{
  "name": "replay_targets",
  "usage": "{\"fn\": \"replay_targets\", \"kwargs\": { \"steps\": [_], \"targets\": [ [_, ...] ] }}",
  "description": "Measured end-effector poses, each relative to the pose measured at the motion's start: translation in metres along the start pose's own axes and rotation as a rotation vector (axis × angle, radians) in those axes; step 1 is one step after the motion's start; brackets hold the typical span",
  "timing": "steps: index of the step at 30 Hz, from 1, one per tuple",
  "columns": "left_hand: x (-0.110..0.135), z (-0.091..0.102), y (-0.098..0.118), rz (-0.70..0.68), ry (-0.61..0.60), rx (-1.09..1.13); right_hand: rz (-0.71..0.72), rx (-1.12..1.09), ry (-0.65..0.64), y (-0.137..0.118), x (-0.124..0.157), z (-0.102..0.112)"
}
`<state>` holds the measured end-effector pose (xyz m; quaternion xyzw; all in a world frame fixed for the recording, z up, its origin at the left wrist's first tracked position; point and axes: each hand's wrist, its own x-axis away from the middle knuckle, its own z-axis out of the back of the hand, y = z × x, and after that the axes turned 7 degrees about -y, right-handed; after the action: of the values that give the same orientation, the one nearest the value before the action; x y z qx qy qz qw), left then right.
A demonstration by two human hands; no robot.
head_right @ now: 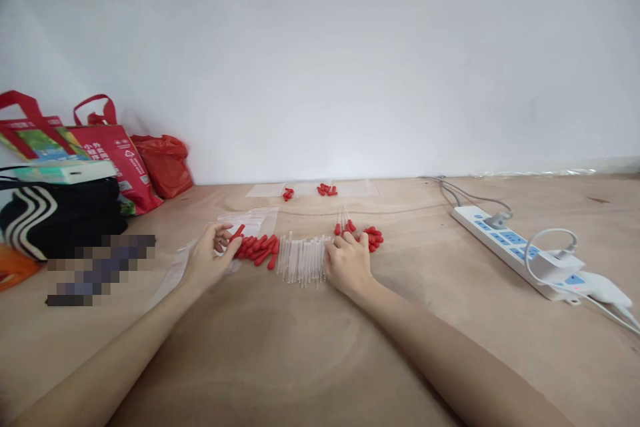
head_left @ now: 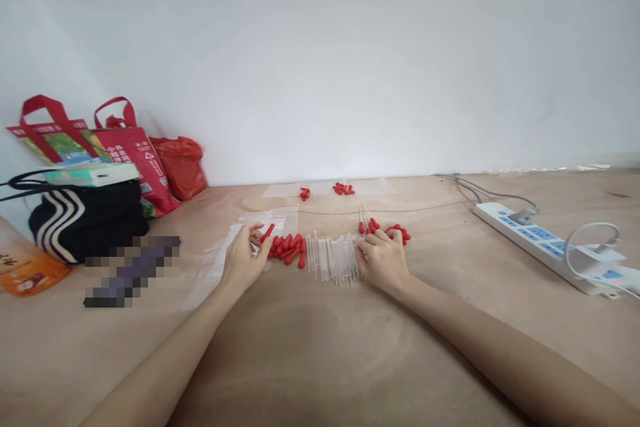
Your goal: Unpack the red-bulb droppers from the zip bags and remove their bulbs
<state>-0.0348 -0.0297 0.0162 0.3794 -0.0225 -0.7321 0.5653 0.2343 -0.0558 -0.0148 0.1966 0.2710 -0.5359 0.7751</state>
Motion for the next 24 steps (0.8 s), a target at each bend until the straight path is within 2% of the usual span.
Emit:
{"fn": "replay_targets", "kwargs": {
  "steps": [6, 11, 14, 18, 21, 24],
  "targets": [
    [-0.032, -0.002, -0.001, 0.067, -0.261, -0.124, 0.02, -0.01, -0.122, -0.008, 0.003, 0.003],
    [-0.047, -0.012, -0.003, 0.07, -0.378, -0.258, 0.011, -0.068, -0.185, -0.004, 0.007, 0.01],
    [-0.05, -0.014, -0.005, 0.09, -0.407, -0.303, 0.011, -0.107, -0.157, 0.003, 0.012, 0.014],
    [-0.055, -0.009, -0.002, 0.121, -0.383, -0.34, -0.029, -0.124, -0.072, 0.021, 0.025, 0.02],
    [-0.059, -0.009, 0.009, 0.126, -0.365, -0.36, -0.075, -0.128, -0.022, 0.039, 0.037, 0.024],
    [-0.062, -0.022, 0.029, 0.085, -0.397, -0.353, -0.136, -0.138, 0.027, 0.055, 0.044, 0.023]
  ]
}}
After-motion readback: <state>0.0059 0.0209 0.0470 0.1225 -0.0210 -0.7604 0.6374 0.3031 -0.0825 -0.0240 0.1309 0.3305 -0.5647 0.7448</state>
